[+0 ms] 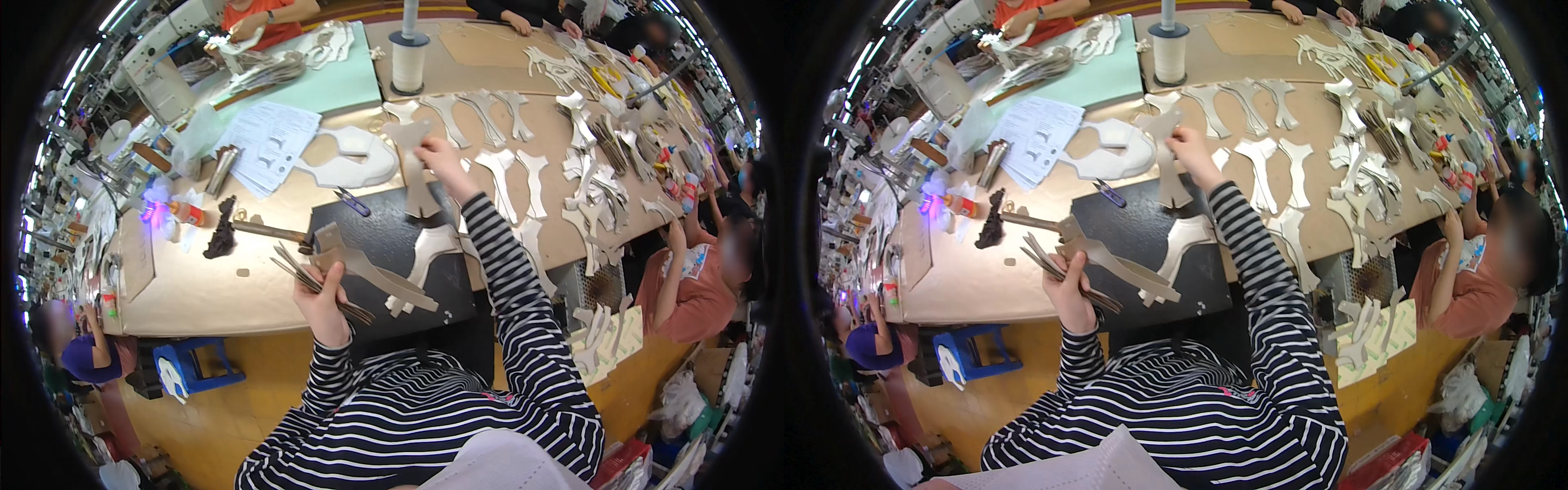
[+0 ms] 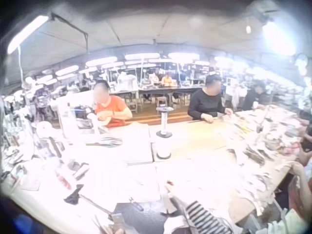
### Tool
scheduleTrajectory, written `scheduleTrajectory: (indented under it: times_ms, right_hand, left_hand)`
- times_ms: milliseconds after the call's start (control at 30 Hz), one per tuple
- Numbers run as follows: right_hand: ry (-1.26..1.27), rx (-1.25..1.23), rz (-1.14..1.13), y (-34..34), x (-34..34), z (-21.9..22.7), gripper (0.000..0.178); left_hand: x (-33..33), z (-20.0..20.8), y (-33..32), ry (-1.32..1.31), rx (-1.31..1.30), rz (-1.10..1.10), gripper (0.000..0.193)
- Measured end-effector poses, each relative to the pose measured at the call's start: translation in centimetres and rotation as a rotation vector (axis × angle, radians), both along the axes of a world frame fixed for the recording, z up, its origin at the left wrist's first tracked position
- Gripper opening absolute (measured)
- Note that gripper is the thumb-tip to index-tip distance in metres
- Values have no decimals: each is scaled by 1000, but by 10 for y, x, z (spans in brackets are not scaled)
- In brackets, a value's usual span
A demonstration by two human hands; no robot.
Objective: The person assembles beige fabric pieces by hand, aligning and joining edges on a black work surface. They repeatedly pick up, fold, and place the pieces, occasionally using a small tool to press or secure the seams. Other workers are visible in the background performing similar tasks.
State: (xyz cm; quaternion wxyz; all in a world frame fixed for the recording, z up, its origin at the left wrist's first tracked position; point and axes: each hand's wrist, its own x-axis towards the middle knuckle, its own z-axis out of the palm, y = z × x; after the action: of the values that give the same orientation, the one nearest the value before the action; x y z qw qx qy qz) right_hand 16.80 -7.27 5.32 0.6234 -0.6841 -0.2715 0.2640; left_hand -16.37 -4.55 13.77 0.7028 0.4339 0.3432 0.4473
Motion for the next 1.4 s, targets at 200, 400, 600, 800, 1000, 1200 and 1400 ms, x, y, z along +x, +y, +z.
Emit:
scheduleTrajectory:
  times_ms: [200,400,600,800,1000,1200,1400]
  right_hand:
    - [-84,-208,-91,118,1,-45,25]
    - [-390,82,218,52,-90,21,41]
    - [-221,-95,392,-52,-163,90,28]
    - [-8,-39,190,-89,-115,79,16]
    - [-30,-125,-155,-103,-8,-2,19]
    - [-196,-379,-179,-93,4,-49,19]
    - [-708,-575,-242,-96,-27,3,42]
  left_hand:
    - [-22,3,2,-2,-3,86,32]
    - [-16,-13,28,129,28,167,31]
    - [41,-18,30,32,93,-1,29]
    - [71,-10,19,-40,98,-313,24]
    - [47,-23,34,-2,-94,-495,17]
    - [32,-30,22,-34,-169,-583,25]
    - [35,-18,16,37,-78,-646,30]
